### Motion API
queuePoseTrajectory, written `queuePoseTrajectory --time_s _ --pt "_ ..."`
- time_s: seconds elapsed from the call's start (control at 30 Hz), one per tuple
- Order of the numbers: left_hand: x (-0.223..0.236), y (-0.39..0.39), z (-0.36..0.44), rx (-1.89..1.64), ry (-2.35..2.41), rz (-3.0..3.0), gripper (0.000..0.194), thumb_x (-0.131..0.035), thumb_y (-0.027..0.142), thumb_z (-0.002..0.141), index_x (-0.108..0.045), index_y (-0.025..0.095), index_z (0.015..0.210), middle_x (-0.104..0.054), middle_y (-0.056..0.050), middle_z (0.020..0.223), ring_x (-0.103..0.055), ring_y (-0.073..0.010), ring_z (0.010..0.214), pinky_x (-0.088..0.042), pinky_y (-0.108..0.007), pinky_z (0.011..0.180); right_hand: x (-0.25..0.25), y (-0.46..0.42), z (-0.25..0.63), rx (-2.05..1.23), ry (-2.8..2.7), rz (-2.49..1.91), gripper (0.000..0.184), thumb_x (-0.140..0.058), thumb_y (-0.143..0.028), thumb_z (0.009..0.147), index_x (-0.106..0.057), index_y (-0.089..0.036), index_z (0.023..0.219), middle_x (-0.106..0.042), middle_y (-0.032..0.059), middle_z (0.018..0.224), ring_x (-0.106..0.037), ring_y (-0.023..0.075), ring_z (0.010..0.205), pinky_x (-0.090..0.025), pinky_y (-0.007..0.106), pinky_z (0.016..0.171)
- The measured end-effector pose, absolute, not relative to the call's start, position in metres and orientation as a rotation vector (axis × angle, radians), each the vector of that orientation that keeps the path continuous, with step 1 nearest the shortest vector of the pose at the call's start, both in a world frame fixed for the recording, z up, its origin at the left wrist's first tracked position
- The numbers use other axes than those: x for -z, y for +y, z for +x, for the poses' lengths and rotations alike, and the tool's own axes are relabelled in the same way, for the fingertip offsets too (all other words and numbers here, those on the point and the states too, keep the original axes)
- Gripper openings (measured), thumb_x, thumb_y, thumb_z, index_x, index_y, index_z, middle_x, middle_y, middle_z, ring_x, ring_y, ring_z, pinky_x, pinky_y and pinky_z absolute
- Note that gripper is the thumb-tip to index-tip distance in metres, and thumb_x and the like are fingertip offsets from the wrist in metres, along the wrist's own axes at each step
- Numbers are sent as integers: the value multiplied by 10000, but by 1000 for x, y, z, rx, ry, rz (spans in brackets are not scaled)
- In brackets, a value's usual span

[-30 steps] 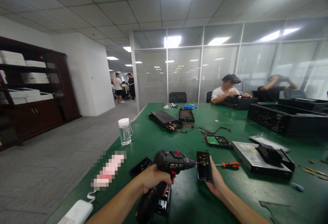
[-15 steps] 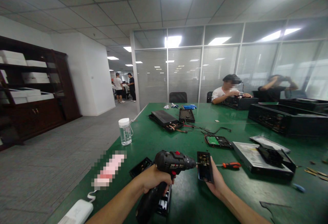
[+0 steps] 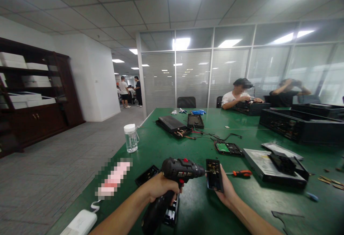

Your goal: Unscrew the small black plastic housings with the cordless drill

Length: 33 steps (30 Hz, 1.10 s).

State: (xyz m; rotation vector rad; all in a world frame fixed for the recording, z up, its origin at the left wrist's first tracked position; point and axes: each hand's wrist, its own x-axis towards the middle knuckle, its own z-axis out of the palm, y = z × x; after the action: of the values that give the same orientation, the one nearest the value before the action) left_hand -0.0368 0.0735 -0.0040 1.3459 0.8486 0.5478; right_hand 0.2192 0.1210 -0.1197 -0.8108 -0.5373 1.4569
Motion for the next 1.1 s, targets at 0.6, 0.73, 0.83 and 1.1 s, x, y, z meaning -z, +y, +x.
queuePoseTrajectory --time_s 0.6,0.73,0.83,1.1 --pt "7 75 -37 -510 881 1348 176 -499 158 521 -572 103 671 -507 3 487 -460 -106 417 -367 -228 417 121 123 220 -1453 -518 -818 373 -552 -526 694 -611 -189 842 -643 20 647 -613 210 630 -480 318 563" --pt "10 76 -37 -523 872 1364 163 -494 155 531 -569 106 668 -500 7 487 -456 -101 419 -367 -225 426 121 123 219 -1441 -535 -797 374 -540 -523 706 -615 -183 843 -653 24 691 -612 205 649 -480 320 592" --pt "10 75 -37 -521 860 1369 165 -491 149 530 -568 107 669 -495 10 491 -452 -99 420 -364 -223 422 120 122 219 -1437 -535 -798 376 -539 -522 708 -614 -185 856 -656 25 706 -611 202 651 -479 319 594" --pt "10 75 -36 -527 847 1370 161 -489 152 530 -564 105 664 -499 7 504 -452 -100 416 -372 -230 420 121 122 220 -1434 -529 -823 388 -536 -529 706 -608 -182 867 -649 28 677 -605 196 621 -469 305 543"
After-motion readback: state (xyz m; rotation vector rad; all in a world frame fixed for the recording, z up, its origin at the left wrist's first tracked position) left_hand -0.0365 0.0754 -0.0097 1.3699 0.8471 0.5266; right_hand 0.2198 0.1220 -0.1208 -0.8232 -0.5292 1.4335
